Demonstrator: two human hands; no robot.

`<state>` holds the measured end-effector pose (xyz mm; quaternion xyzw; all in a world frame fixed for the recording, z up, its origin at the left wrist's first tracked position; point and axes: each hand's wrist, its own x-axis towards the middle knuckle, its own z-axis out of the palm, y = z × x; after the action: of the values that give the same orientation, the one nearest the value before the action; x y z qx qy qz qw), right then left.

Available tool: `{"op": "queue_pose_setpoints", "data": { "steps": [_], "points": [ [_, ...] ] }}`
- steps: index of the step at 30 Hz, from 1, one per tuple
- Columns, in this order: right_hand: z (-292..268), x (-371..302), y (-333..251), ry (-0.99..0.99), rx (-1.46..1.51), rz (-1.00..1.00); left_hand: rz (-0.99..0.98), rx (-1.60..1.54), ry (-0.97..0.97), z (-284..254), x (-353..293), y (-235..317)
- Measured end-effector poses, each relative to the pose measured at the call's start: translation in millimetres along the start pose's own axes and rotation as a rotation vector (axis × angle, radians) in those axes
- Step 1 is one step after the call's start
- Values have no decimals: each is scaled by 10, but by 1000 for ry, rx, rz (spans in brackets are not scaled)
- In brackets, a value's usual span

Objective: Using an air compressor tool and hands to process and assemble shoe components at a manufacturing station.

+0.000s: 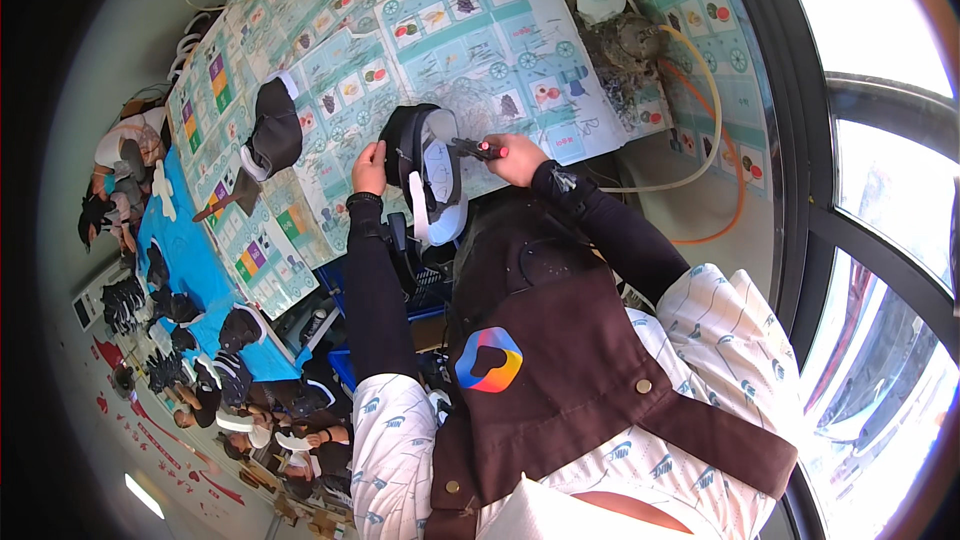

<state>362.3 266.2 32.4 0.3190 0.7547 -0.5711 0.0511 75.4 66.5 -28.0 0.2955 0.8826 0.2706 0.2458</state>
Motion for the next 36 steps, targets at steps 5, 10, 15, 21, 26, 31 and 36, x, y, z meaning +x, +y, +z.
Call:
{"op": "queue_pose_setpoints", "data": {
  "steps": [5,10,15,21,26,31,36],
  "points": [
    [-32,-8,3,3,-36,-48,-24,-19,2,13,0,-2],
    [-51,-60,-54,-36,-63,-47,-26,3,12,18,9,-14],
    [-49,-75,-98,-99,-66,-20,3,-7,16,25,12,-39],
    [-39,-75,-97,-135,-36,-13,13,-13,15,21,13,-40],
    [-3,-32,-65,-40,-22,-10,-25,9,-13,17,3,-27],
    [-7,-4,-28,6,-2,-28,-19,-21,-11,12,4,-26],
    [-16,-7,-10,-105,-2,-28,18,-45,38,33,-2,-36]
  ]
}}
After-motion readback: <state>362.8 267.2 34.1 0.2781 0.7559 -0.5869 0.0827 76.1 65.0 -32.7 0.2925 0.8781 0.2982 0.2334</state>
